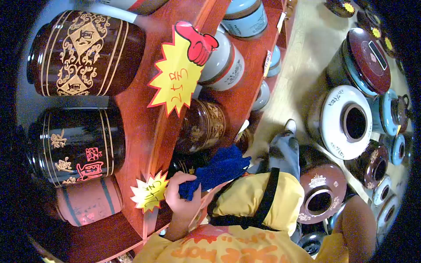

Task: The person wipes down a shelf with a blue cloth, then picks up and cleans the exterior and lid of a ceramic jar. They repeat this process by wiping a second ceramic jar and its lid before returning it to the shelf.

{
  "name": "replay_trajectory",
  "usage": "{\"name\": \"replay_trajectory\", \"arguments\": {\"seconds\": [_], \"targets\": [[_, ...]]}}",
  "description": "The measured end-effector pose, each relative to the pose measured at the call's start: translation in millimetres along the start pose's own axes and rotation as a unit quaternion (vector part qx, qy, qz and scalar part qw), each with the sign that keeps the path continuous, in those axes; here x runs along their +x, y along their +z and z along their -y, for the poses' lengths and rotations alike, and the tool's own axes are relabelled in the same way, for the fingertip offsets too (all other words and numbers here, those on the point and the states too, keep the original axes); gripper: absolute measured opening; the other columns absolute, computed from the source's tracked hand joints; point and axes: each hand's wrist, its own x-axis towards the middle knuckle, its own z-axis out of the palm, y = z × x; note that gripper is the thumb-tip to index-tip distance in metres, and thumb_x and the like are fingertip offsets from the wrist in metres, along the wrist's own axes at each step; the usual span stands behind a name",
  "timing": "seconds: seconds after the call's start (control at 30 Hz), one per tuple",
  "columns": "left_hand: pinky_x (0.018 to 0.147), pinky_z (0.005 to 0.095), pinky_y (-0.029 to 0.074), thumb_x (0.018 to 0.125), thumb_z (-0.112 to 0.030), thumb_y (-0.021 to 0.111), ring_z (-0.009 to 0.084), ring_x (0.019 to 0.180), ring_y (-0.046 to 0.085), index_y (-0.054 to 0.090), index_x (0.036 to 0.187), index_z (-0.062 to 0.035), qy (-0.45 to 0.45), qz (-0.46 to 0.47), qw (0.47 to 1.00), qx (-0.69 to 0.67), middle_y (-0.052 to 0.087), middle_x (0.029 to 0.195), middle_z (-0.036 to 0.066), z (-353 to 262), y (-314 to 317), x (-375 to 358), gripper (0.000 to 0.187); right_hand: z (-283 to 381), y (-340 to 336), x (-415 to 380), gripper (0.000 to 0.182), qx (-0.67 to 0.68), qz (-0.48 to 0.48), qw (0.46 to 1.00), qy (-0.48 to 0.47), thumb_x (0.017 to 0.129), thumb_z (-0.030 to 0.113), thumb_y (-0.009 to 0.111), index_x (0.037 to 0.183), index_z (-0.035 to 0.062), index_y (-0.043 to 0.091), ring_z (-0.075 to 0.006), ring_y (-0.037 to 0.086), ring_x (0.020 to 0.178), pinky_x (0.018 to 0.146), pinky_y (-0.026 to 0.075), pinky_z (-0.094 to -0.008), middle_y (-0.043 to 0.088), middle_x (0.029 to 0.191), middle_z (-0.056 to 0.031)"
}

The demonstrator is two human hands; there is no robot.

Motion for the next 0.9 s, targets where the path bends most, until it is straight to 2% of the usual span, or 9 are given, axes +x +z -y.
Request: {"name": "replay_trajectory", "arguments": {"seconds": [0.1,0.17,0.27,0.53,0.77,0.9], "targets": [[0.053,0.0286,0.042,0.057,0.01,0.064,0.0239,0.058,0.052,0.055,0.083,-0.0011,0.003,0.001,1.0,0.009,0.053,0.069,0.012,2.1,-3.2,-2.6,0.03,1.9,-0.3,4.0,0.018,-0.001,0.014,1.0,0.002,0.082,0.023,0.058,0.094,0.009,0.06,-0.0129,0.057,0.075,0.06,0.047,-0.0222,0.06,0.096,-0.0068],[0.065,0.0279,0.041,0.059,0.01,0.06,0.0209,0.069,0.051,0.052,0.081,-0.0009,-0.025,-0.001,1.0,0.007,0.052,0.073,0.01,-0.4,-6.2,-3.6,0.026,6.0,-1.1,4.5,0.018,-0.006,0.016,1.0,0.005,0.082,0.023,0.058,0.094,0.009,0.06,-0.0127,0.057,0.075,0.06,0.047,-0.0221,0.06,0.095,-0.0067],[0.067,0.0281,0.041,0.061,0.01,0.06,0.0205,0.071,0.05,0.052,0.081,-0.0009,-0.059,0.005,0.998,0.011,0.052,0.076,0.01,0.1,-7.4,-6.8,0.025,11.7,-4.1,10.9,0.019,-0.012,0.034,0.999,0.005,0.082,0.024,0.058,0.094,0.0091,0.06,-0.0125,0.057,0.075,0.06,0.048,-0.0219,0.06,0.095,-0.0066],[0.072,0.028,0.041,0.062,0.009,0.061,0.019,0.072,0.05,0.051,0.082,-0.0014,-0.063,-0.009,0.997,0.036,0.051,0.076,0.008,0.3,-5.8,-11.5,0.025,25.8,-17.1,33.8,0.019,-0.029,0.095,0.995,0.002,0.082,0.024,0.057,0.094,0.0093,0.06,-0.0118,0.057,0.074,0.061,0.048,-0.0214,0.06,0.095,-0.0064],[0.073,0.0274,0.04,0.063,0.01,0.061,0.0173,0.075,0.049,0.05,0.084,-0.0007,-0.074,-0.006,0.997,0.024,0.05,0.08,0.008,-4.3,-6.7,-15.7,0.025,52.3,-30.3,32.9,0.019,-0.064,0.104,0.992,0.018,0.083,0.024,0.057,0.094,0.0095,0.06,-0.0112,0.058,0.074,0.061,0.049,-0.021,0.06,0.095,-0.0062],[0.073,0.0271,0.04,0.066,0.008,0.061,0.0173,0.077,0.049,0.049,0.086,-0.0006,-0.085,-0.056,0.993,0.058,0.049,0.083,0.008,-4.5,-1.7,-17.2,0.025,64.1,-39.1,36.9,0.019,-0.081,0.124,0.989,0.03,0.083,0.024,0.057,0.094,0.0096,0.06,-0.0108,0.058,0.074,0.061,0.049,-0.0208,0.06,0.095,-0.0061]]}}
